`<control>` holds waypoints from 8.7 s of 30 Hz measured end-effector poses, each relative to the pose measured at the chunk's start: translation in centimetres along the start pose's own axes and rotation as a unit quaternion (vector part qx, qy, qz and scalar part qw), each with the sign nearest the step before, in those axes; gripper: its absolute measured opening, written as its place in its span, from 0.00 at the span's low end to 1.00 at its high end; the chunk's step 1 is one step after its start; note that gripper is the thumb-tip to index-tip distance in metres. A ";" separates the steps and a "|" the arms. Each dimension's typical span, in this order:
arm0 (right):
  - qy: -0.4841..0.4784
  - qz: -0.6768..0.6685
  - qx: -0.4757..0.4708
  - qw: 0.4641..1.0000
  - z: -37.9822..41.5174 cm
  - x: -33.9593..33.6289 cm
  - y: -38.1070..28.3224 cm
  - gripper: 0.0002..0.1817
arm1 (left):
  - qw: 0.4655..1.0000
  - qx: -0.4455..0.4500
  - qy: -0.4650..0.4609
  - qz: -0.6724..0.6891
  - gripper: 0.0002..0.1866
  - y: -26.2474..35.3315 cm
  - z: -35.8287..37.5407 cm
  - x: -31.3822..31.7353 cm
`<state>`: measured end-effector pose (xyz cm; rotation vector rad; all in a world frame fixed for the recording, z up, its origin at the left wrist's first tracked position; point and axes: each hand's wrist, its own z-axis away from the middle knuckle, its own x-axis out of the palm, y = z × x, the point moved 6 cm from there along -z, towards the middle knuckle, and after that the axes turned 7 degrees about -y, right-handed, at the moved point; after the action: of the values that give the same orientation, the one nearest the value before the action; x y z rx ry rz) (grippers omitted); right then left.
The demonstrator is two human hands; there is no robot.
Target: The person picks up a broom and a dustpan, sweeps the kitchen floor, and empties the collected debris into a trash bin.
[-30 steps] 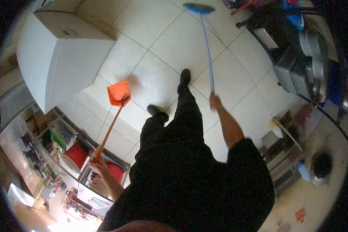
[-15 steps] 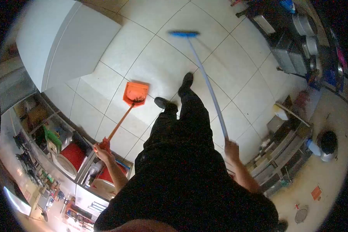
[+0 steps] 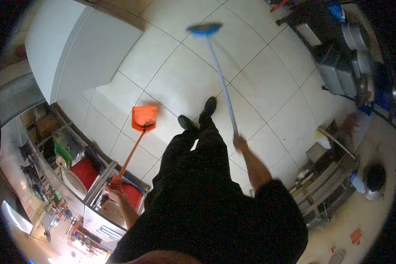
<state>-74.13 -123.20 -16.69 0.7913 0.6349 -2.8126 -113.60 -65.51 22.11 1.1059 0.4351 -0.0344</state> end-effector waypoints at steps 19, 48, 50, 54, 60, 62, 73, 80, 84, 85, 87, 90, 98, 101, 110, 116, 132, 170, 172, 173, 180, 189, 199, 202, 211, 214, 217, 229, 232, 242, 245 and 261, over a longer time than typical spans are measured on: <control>0.147 0.056 -0.044 0.987 -4.7 -15.1 -37.6 0.10 | 0.972 -0.007 -0.229 -0.059 0.14 10.0 -22.3 14.2; 0.166 0.085 0.024 0.982 -8.1 1.9 -47.2 0.08 | 0.948 -0.005 -0.299 -0.111 0.14 15.9 -33.9 26.5; 0.028 -0.198 0.117 0.973 -12.3 0.9 -50.0 0.12 | 0.941 -0.005 -0.312 -0.128 0.13 15.8 -32.6 27.2; 0.010 0.051 0.017 0.998 -10.4 3.8 -51.3 0.17 | 0.938 0.015 -0.304 -0.162 0.13 15.8 -30.2 26.2; -0.074 -0.008 0.127 0.989 18.2 19.1 -32.6 0.23 | 0.942 0.021 -0.305 -0.140 0.14 13.4 -29.9 22.3; -0.079 0.040 0.107 0.990 31.4 23.8 -25.9 0.22 | 0.927 0.017 -0.343 -0.150 0.16 12.8 -28.8 21.0; -0.060 -0.049 0.403 0.912 53.2 11.9 -24.5 0.21 | 0.924 0.083 -0.372 -0.030 0.15 13.7 -19.4 21.1; 0.186 -0.130 0.270 0.936 20.5 7.8 -26.5 0.28 | 0.914 0.108 -0.357 -0.157 0.19 18.9 -14.0 30.2; 0.212 -0.027 0.227 0.950 1.1 -4.2 -26.9 0.17 | 0.901 0.133 -0.391 -0.132 0.13 22.1 -11.8 38.2; 0.228 -0.026 0.226 0.947 -3.4 -7.7 -25.9 0.17 | 0.894 0.129 -0.403 -0.150 0.12 22.5 -11.3 40.6; 0.402 0.057 0.166 0.899 -11.9 -13.3 -22.0 0.18 | 0.860 0.127 -0.470 -0.152 0.12 22.6 -11.0 45.6; 0.411 -0.318 0.028 0.854 -21.4 -18.1 -13.8 0.13 | 0.824 0.153 -0.520 -0.167 0.13 22.3 -10.2 51.6; 0.075 -0.686 0.296 0.660 -6.4 4.1 -18.5 0.22 | 0.797 0.141 -0.540 -0.232 0.16 20.8 -8.6 58.3; -0.040 -0.506 0.447 0.737 15.5 7.3 -28.6 0.25 | 0.783 0.117 -0.555 -0.256 0.16 20.7 -6.8 60.7; -0.241 -0.206 0.539 0.781 47.8 8.5 -43.6 0.29 | 0.731 0.069 -0.635 -0.240 0.17 20.4 -9.0 65.3; -0.176 -0.208 0.512 0.814 48.3 0.9 -49.7 0.19 | 0.730 0.095 -0.591 -0.330 0.14 22.8 -6.5 65.3; 0.142 -0.368 0.365 0.844 -4.2 -24.9 -10.4 0.19 | 0.705 0.373 -0.427 -0.426 0.41 27.8 -1.1 62.9; 0.506 -0.788 -0.027 0.350 19.2 -44.2 8.8 0.24 | -0.326 0.531 -0.723 -0.299 0.27 -33.3 83.9 81.6; 0.636 -0.638 0.059 0.430 15.5 -45.7 12.6 0.17 | -0.301 0.561 -0.721 -0.272 0.27 -34.6 85.4 83.6; 0.691 -0.547 0.095 0.464 15.5 -46.6 13.3 0.14 | -0.274 0.592 -0.720 -0.237 0.27 -34.9 86.3 84.7; 0.727 -0.608 0.215 0.234 22.6 -40.0 9.5 0.20 | -0.292 0.479 -0.780 -0.277 0.28 -41.7 81.9 71.6; 0.660 -0.511 0.467 0.292 38.3 -43.3 -0.1 0.24 | -0.470 0.039 -0.809 -0.350 0.27 -34.4 75.4 42.5; 0.788 -0.516 0.329 0.063 40.3 -34.8 -2.8 0.23 | -0.531 0.385 -0.682 -0.322 0.22 -31.5 88.3 52.9; 0.629 -0.683 0.346 0.138 31.3 -33.1 6.2 0.23 | -0.496 0.461 -0.655 -0.335 0.21 -40.8 91.3 64.0; 0.715 -0.591 0.273 0.255 33.6 -31.4 18.2 0.13 | -0.436 0.471 -0.742 -0.193 0.28 -53.6 93.0 63.1; 0.697 -0.583 0.345 0.235 44.2 -26.2 13.1 0.21 | -0.385 0.324 -0.839 -0.207 0.25 -53.1 88.4 46.0; 0.592 -0.558 0.462 0.354 51.3 -26.4 10.6 0.20 | -0.431 0.243 -0.832 -0.250 0.27 -52.4 84.8 32.8; 0.786 -0.363 0.498 -0.038 59.9 -16.6 3.9 0.24 | -0.495 0.242 -0.819 -0.161 0.21 -43.4 99.0 25.8; 0.630 -0.618 0.453 0.126 52.4 -18.9 15.1 0.21 | -0.405 0.380 -0.820 -0.135 0.19 -46.6 105.1 37.7; 0.645 -0.625 0.435 0.074 43.5 -31.4 34.1 0.24 | -0.305 0.403 -0.861 -0.059 0.15 -62.0 110.9 54.1; 0.682 -0.548 0.458 0.157 52.5 -35.7 32.3 0.20 | -0.322 0.284 -0.866 -0.255 0.23 -59.1 109.2 41.4; 0.741 -0.535 0.406 -0.009 58.0 -23.0 29.3 0.23 | -0.510 0.247 -0.789 -0.237 0.19 -54.4 124.0 36.5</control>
<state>-74.03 -174.19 29.74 -1.3250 0.4041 -0.1686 -53.30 -191.36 8.81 0.3099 1.6220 1.6490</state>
